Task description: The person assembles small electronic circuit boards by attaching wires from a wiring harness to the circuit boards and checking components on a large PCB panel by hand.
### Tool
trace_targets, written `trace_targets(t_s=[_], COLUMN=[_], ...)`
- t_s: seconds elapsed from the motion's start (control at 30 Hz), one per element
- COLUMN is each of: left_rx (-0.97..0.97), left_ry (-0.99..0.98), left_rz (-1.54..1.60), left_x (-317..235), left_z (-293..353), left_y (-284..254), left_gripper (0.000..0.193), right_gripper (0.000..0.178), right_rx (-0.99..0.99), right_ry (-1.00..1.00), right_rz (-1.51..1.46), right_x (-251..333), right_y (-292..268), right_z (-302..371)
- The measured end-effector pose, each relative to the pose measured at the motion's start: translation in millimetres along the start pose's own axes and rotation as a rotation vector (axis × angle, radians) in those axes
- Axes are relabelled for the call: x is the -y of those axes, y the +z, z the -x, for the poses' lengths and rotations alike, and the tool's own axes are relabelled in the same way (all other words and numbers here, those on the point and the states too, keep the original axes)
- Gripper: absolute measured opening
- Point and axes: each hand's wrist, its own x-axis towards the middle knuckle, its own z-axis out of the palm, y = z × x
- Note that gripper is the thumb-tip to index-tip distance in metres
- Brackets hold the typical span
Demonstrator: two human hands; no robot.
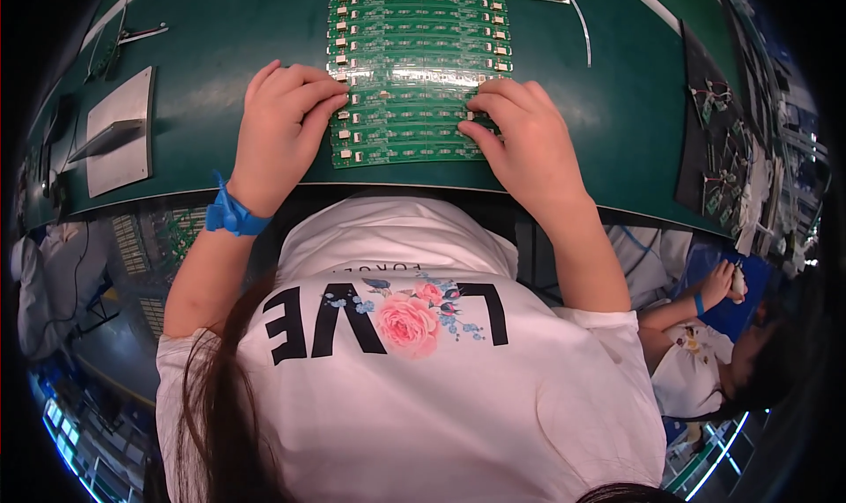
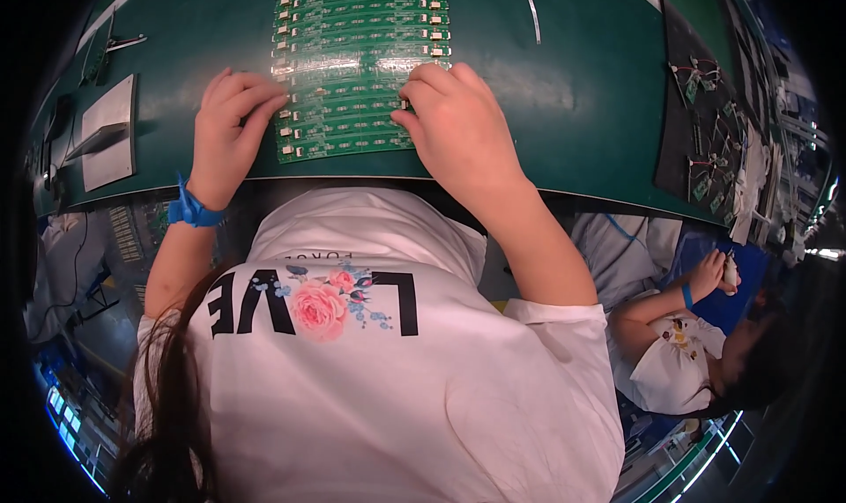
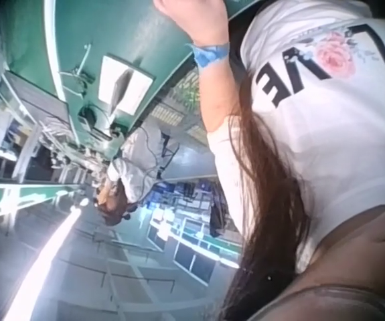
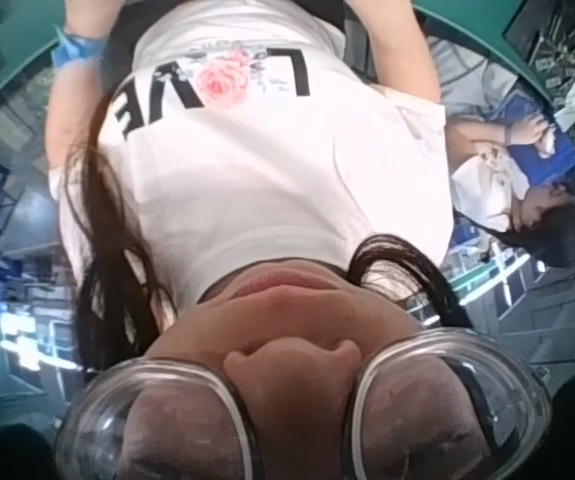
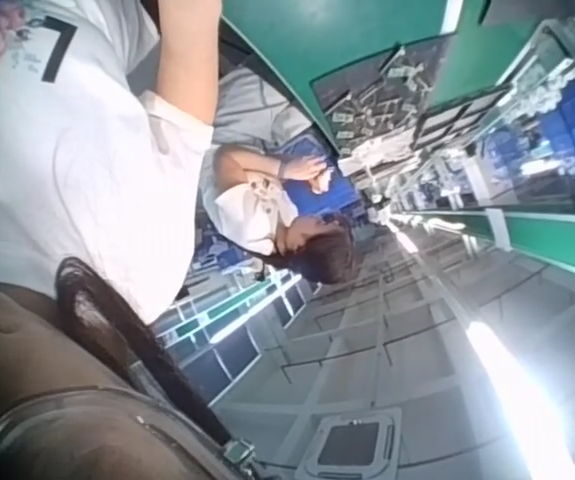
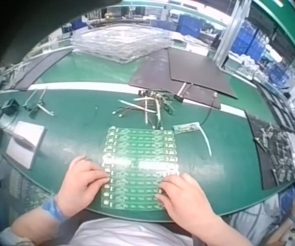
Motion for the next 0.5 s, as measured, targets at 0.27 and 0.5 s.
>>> trace_targets(t_s=[0.27,0.5], left_rx=[-0.035,0.038], left_ry=[0.170,-0.030], left_rz=[-0.096,0.102], left_x=[-7.0,-6.3], left_z=[-18.9,9.0], left_y=[4.6,-23.7], left_gripper=[0.012,0.012], right_gripper=[0.017,0.016], right_rx=[0.015,-0.099], right_ry=[0.017,0.221], right_rz=[-0.031,-0.171], right_x=[0.5,-12.7], right_y=[1.5,-11.9], right_z=[-2.2,28.3])
